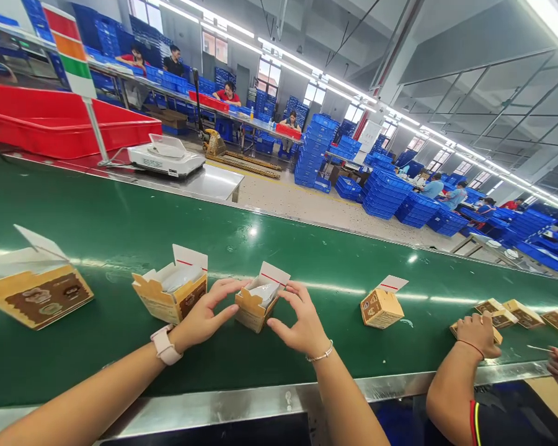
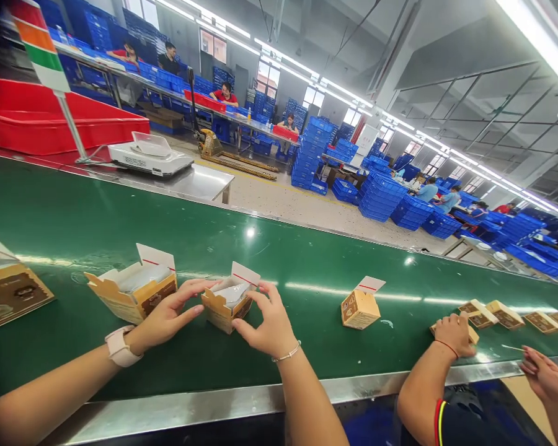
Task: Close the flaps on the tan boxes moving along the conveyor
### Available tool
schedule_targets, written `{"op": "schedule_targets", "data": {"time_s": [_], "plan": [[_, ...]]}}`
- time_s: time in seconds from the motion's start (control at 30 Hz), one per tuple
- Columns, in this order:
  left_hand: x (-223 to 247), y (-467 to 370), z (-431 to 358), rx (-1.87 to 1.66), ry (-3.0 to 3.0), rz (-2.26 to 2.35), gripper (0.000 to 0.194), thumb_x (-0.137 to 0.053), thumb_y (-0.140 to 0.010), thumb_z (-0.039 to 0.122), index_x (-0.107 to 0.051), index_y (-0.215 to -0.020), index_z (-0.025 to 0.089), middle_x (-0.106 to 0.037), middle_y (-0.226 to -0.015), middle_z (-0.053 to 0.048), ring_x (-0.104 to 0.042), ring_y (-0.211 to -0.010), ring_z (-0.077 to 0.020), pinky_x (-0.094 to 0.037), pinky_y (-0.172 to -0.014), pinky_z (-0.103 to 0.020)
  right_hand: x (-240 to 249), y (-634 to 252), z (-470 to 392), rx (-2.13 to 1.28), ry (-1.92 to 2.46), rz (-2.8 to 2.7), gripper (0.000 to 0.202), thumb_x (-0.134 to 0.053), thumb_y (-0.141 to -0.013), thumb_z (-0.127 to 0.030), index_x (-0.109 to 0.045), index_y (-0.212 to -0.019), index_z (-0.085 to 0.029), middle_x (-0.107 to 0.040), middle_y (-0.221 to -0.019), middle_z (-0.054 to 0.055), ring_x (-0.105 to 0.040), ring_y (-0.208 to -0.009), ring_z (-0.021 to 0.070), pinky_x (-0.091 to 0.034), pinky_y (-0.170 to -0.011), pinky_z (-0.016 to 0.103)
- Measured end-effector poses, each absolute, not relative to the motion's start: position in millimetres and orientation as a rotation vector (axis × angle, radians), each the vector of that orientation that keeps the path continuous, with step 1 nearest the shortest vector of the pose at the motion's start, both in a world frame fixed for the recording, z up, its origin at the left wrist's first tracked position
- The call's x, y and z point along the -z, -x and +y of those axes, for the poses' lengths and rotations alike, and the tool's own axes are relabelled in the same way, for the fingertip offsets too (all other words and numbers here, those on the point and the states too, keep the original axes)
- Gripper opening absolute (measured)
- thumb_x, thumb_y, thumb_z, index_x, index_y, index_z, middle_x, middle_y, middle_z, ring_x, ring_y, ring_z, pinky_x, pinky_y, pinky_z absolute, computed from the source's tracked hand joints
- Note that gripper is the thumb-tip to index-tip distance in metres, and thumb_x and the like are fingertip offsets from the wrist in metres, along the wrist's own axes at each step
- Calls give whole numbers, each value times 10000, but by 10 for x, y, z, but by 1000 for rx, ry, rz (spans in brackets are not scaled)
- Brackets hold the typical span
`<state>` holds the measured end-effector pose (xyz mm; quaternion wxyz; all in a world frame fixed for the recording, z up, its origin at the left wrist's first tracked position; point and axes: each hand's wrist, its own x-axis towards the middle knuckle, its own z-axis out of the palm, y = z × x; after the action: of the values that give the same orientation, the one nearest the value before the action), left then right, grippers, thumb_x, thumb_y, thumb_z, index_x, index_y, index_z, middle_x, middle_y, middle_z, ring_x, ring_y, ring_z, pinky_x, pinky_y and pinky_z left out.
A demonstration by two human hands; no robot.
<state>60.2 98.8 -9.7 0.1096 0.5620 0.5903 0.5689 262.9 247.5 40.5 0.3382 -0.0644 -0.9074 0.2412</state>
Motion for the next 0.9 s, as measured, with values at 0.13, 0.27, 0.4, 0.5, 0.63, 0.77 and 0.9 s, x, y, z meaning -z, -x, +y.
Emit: {"op": "schedule_targets", "data": {"time_s": [0.13, 0.27, 0.4, 0.5, 0.63, 0.77, 0.9], "plan": [[166, -688, 955, -1717, -1905, 1789, 311, -464, -978, 325, -578, -1265, 286, -611, -1229, -61, -533, -1159, -228, -501, -1002, -402, -272, -2800, 2320, -429, 84, -2181, 570, -651, -838, -319, -477, -1376, -242, -574, -1267, 137, -598, -1124, 265, -556, -889, 411], [147, -798, 982, -1688, -2200, 1878, 352, -486, -963, 264, -502, -1314, 272, -608, -1247, -67, -515, -1161, -246, -481, -950, -407, -439, -2773, 2296, -781, 262, -2528, 618, -695, -797, -390, -507, -1365, -236, -429, -1477, 115, -678, -911, 194, -580, -652, 284], [81, -902, 1081, -1581, -2322, 2089, 350, -427, -984, 279, -468, -1330, 245, -620, -1216, -84, -512, -1160, -271, -434, -882, -412, -724, -2666, 2527, -896, 296, -2713, 616, -785, -737, -389, -574, -1291, -222, -509, -1416, 87, -581, -1200, 243, -513, -984, 354], [33, -967, 1163, -1544, -2366, 2122, 348, -375, -996, 292, -451, -1323, 199, -603, -1239, -101, -489, -1198, -265, -401, -897, -405, -865, -2598, 2734, -1001, 139, -2831, 558, -800, -740, -371, -608, -1237, -207, -618, -1278, 65, -565, -1214, 224, -456, -1040, 333], [-11, -1073, 1233, -1535, -2460, 2071, 266, -373, -993, 285, -521, -1200, 208, -625, -1211, -63, -474, -1212, -265, -346, -872, -388, -910, -2541, 2834, -981, -96, -3086, 401, -806, -746, -344, -674, -1094, -196, -683, -1123, 46, -630, -1052, 198, -484, -946, 287], [-20, -1176, 1287, -1504, -2503, 2095, 227, -388, -992, 300, -566, -1103, 213, -645, -1179, -40, -476, -1190, -286, -283, -818, -383, -876, -2534, 2825, -809, -235, -3184, 364, -772, -778, -393, -680, -1081, -215, -679, -1135, 52, -604, -1103, 218, -464, -981, 317], [-12, -1223, 1407, -1501, -2458, 2127, 266, -345, -1002, 314, -590, -996, 210, -664, -1133, -38, -493, -1165, -300, -259, -827, -399, -823, -2596, 2883, -954, -171, -3080, 275, -713, -810, -425, -696, -977, -207, -691, -1040, 52, -610, -1069, 223, -466, -979, 340]]}}
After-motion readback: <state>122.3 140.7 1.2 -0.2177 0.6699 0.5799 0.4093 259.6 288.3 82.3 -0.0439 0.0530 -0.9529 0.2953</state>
